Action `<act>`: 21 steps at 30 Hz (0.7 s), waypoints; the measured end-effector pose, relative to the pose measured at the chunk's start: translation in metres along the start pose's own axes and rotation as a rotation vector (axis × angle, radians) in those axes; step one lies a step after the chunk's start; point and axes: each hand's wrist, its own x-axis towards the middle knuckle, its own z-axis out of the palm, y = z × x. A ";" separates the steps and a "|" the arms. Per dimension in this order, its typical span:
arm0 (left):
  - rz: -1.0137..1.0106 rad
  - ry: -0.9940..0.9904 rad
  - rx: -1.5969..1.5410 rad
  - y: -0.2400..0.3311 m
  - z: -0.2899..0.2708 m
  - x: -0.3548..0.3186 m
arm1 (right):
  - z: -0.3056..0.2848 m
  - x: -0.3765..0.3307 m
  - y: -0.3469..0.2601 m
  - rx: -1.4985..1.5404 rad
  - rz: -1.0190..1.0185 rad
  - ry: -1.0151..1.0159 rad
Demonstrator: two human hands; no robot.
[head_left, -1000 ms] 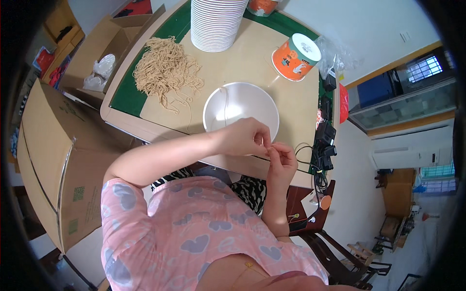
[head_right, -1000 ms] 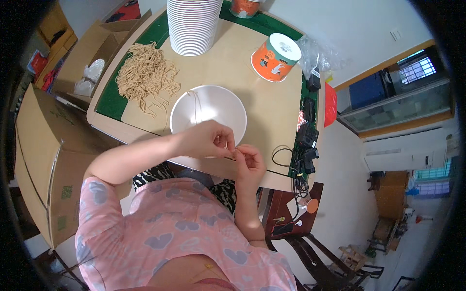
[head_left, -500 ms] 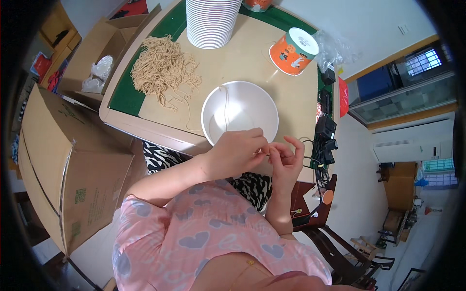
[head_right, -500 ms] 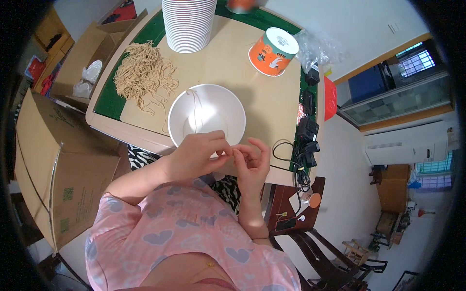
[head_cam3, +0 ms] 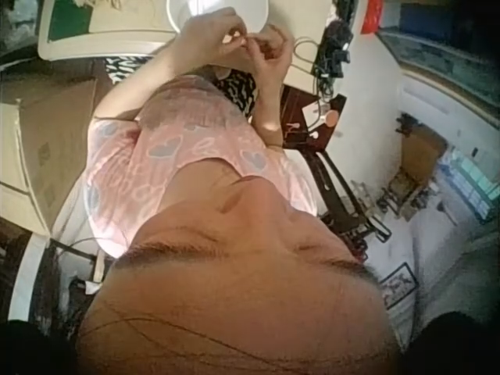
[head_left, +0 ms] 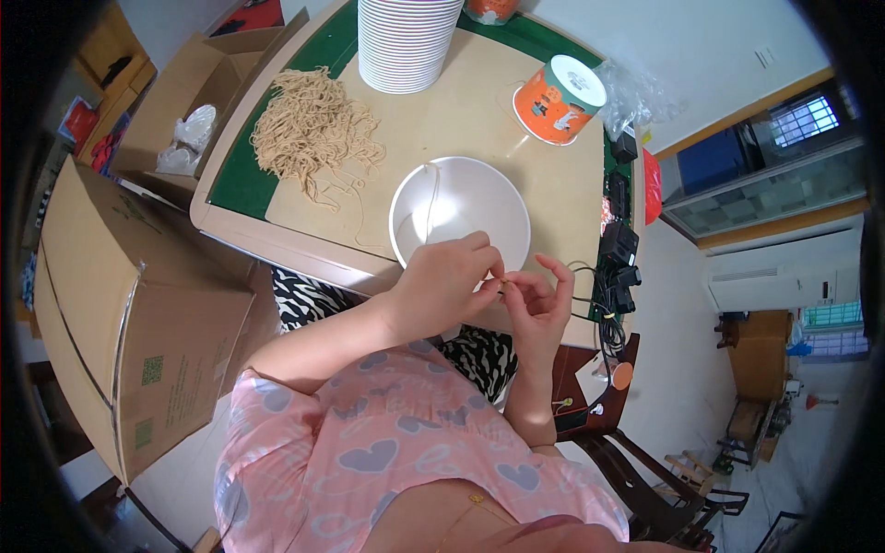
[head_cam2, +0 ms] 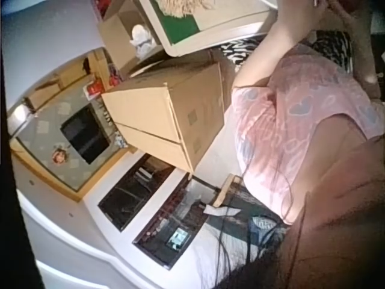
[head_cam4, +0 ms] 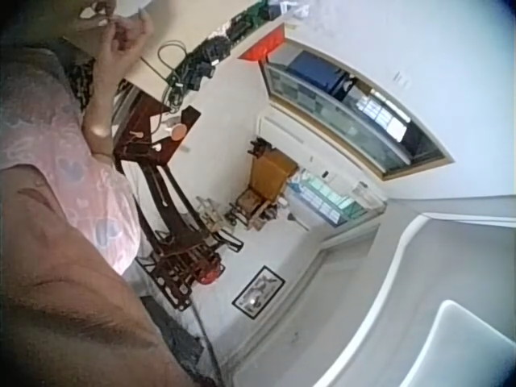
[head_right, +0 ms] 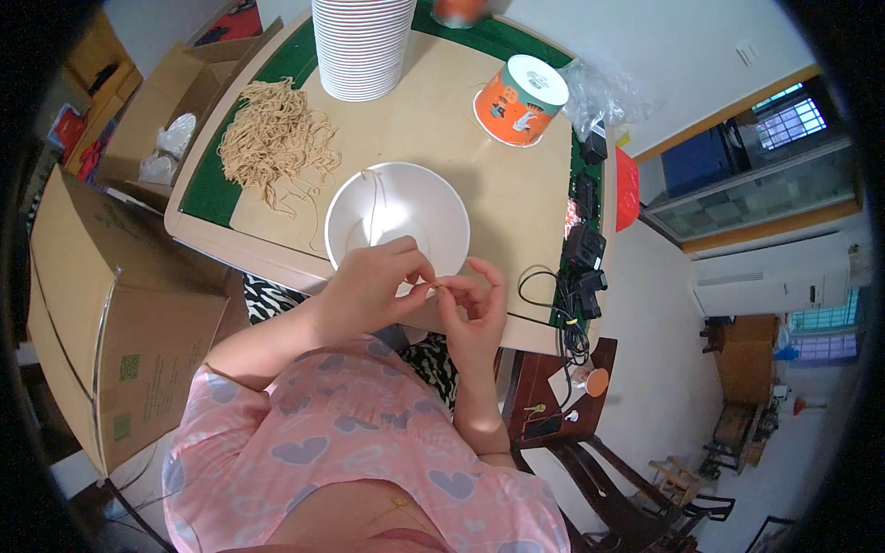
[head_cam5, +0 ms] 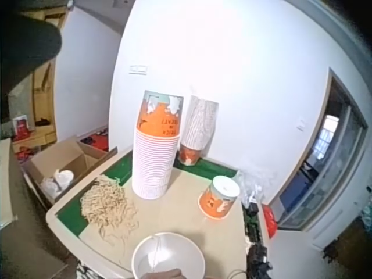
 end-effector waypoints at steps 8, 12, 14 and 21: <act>-0.071 0.048 0.013 0.005 0.002 -0.007 | 0.007 0.001 0.002 0.069 -0.015 -0.009; -0.084 0.062 0.008 0.003 0.002 -0.006 | 0.007 0.002 0.000 0.059 0.000 -0.010; -0.083 0.059 0.005 0.003 0.003 -0.005 | 0.007 0.003 0.000 0.055 -0.001 -0.014; -0.094 0.066 0.012 0.004 0.004 -0.005 | 0.007 0.003 -0.001 0.111 -0.011 0.000</act>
